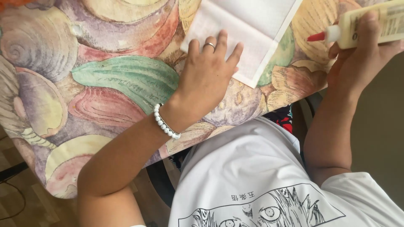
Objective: Applying glue to paper templates and folding them to assemble paper bags.
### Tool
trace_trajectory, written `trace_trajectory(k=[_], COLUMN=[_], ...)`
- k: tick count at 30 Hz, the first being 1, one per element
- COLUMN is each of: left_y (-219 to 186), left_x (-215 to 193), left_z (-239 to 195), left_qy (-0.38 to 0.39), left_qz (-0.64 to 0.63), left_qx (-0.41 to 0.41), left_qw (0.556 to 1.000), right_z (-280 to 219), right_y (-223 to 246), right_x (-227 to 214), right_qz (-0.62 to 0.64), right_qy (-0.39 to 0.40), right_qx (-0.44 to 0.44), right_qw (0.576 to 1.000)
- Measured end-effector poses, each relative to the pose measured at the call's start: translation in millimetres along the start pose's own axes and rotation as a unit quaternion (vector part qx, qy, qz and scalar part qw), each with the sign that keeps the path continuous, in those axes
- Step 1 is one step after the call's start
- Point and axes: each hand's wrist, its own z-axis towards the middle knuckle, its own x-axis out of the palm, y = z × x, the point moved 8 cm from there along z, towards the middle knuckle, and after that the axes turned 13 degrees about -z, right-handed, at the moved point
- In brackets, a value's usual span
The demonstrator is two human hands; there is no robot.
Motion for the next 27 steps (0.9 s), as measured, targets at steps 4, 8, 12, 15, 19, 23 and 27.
trace_trajectory(k=[4,8,12,15,19,23,27], left_y=[8.7,8.0,1.5,13.0,38.8,36.2,30.4], left_x=[6.8,18.6,3.3,-21.8,5.0,21.6,20.1], left_z=[15.0,47.6,63.6,43.4,16.3,17.9,20.3], left_qy=[0.037,-0.037,-0.172,-0.184,-0.019,-0.009,-0.045], left_qz=[-0.108,-0.094,-0.133,-0.156,-0.226,-0.264,-0.265], left_qx=[0.030,0.007,-0.018,0.103,0.133,0.061,0.057], left_qw=[0.993,0.995,0.976,0.965,0.965,0.963,0.962], right_z=[4.1,2.9,6.0,7.3,-0.9,-29.0,-63.9], right_y=[-28.5,-20.0,-26.4,-28.3,-20.6,4.8,23.5], right_x=[-7.7,-3.1,-3.5,-2.1,5.4,29.4,64.0], right_qz=[0.052,0.057,0.059,0.063,0.029,0.025,-0.090], right_qy=[-0.011,0.005,0.003,0.010,0.018,0.031,0.102], right_qx=[0.072,0.074,0.089,0.091,0.094,0.006,-0.092], right_qw=[0.996,0.996,0.994,0.994,0.995,0.999,0.986])
